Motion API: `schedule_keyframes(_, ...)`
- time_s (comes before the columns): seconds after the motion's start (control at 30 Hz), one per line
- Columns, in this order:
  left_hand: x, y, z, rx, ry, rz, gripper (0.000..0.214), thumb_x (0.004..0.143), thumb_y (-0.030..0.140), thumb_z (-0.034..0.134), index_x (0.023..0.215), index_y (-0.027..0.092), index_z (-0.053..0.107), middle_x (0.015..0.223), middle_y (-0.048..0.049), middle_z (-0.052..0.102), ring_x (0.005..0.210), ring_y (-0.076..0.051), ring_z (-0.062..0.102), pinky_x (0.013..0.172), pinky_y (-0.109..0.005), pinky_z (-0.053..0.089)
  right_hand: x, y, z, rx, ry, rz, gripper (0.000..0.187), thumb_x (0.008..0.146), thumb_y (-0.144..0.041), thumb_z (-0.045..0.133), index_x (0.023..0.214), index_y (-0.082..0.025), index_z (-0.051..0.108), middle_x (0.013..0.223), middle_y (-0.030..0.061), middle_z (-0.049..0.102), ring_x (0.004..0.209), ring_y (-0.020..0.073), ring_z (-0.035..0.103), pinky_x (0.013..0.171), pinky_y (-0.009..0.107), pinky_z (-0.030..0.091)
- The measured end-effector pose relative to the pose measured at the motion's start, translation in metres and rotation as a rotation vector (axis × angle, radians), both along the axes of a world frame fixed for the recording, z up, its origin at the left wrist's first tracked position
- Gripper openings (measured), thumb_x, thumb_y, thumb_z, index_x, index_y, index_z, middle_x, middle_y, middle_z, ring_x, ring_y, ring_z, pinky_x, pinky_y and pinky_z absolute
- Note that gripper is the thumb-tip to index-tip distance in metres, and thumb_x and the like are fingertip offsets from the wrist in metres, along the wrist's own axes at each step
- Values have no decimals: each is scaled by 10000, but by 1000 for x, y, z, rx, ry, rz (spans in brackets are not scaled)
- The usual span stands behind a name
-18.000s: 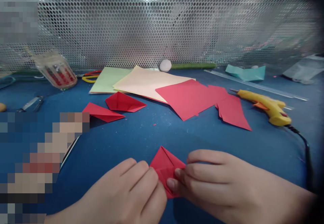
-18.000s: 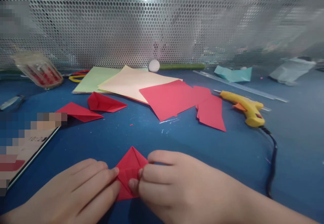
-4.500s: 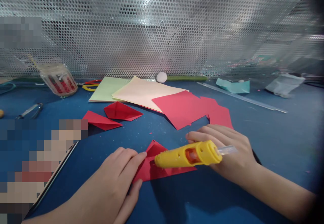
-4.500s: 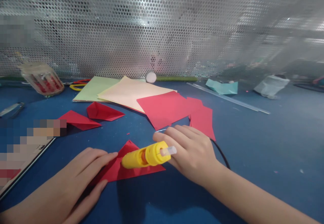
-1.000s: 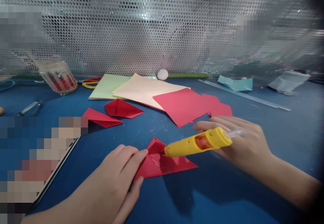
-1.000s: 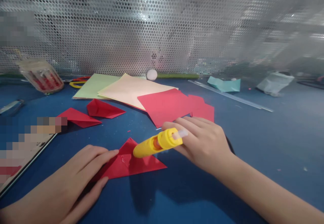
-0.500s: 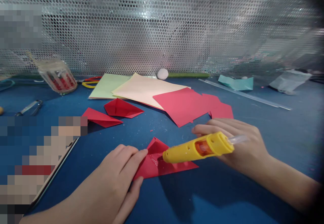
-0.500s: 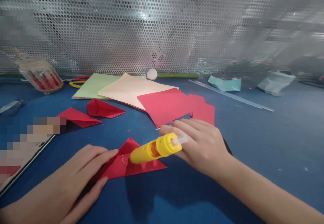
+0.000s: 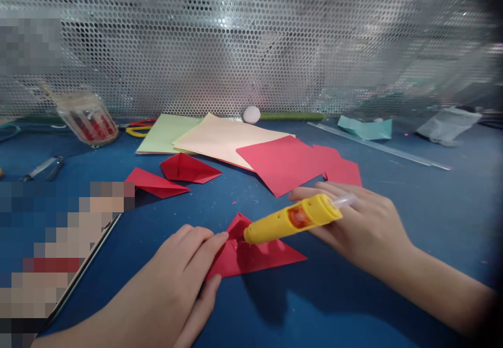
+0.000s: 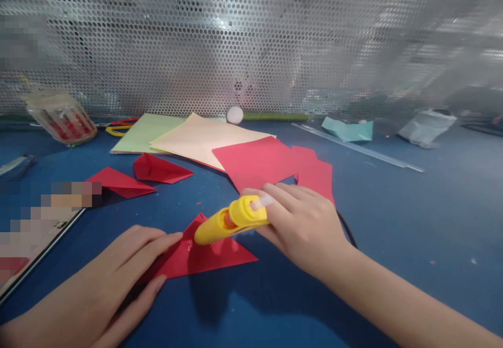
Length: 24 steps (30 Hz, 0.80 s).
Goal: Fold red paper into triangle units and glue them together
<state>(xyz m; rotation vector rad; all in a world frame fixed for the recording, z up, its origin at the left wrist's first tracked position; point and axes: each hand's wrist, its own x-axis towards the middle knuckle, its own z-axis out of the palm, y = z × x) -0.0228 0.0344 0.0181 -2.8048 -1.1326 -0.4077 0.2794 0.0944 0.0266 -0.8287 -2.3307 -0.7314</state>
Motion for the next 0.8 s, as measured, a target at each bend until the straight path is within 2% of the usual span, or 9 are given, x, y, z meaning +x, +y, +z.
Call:
schedule_keyframes(0.1, -1, -1, 0, 4, -3, -3, 442, 1010, 133, 367, 1448, 138, 427, 1267, -77, 663, 1109, -221, 647, 1018, -348, 528, -2, 0, -1, 18, -1, -8, 321, 1097, -360, 383, 1027, -180, 640, 798, 51, 766, 649, 181, 709, 564, 285, 492)
schedule_keyframes(0.33, -1, 0, -2, -1, 10, -5, 430, 1014, 147, 384, 1439, 152, 443, 1279, -75, 668, 1126, -225, 650, 1062, -374, 504, -3, -3, 4, 58, 0, 45, 142, 1046, -172, 444, 1025, -217, 577, 697, -2, 706, 581, 162, 652, 544, 285, 448)
schedule_keyframes(0.47, -1, 1, -2, 13, -6, -1, 428, 1012, 156, 396, 1434, 150, 461, 1299, -84, 665, 1145, -232, 649, 1059, -363, 507, 2, -4, 4, 101, -14, 69, 171, 999, -82, 481, 1032, -226, 569, 700, 5, 690, 589, 179, 619, 582, 310, 458)
schedule_keyframes(0.63, -2, 1, -1, 20, -27, 0, 433, 1007, 152, 410, 1435, 140, 473, 1288, -87, 673, 1130, -232, 655, 1064, -371, 507, 8, -1, 6, 135, -17, 116, 147, 984, -100, 531, 983, -238, 584, 675, 1, 661, 575, 181, 607, 575, 314, 460)
schedule_keyframes(0.8, -2, 0, 0, 24, -18, -3, 415, 1013, 160, 393, 1420, 143, 471, 1284, -77, 672, 1120, -224, 657, 1059, -366, 511, 9, -1, 5, 79, 18, 77, 127, 954, -108, 590, 956, -234, 605, 695, 19, 678, 576, 186, 615, 575, 317, 478)
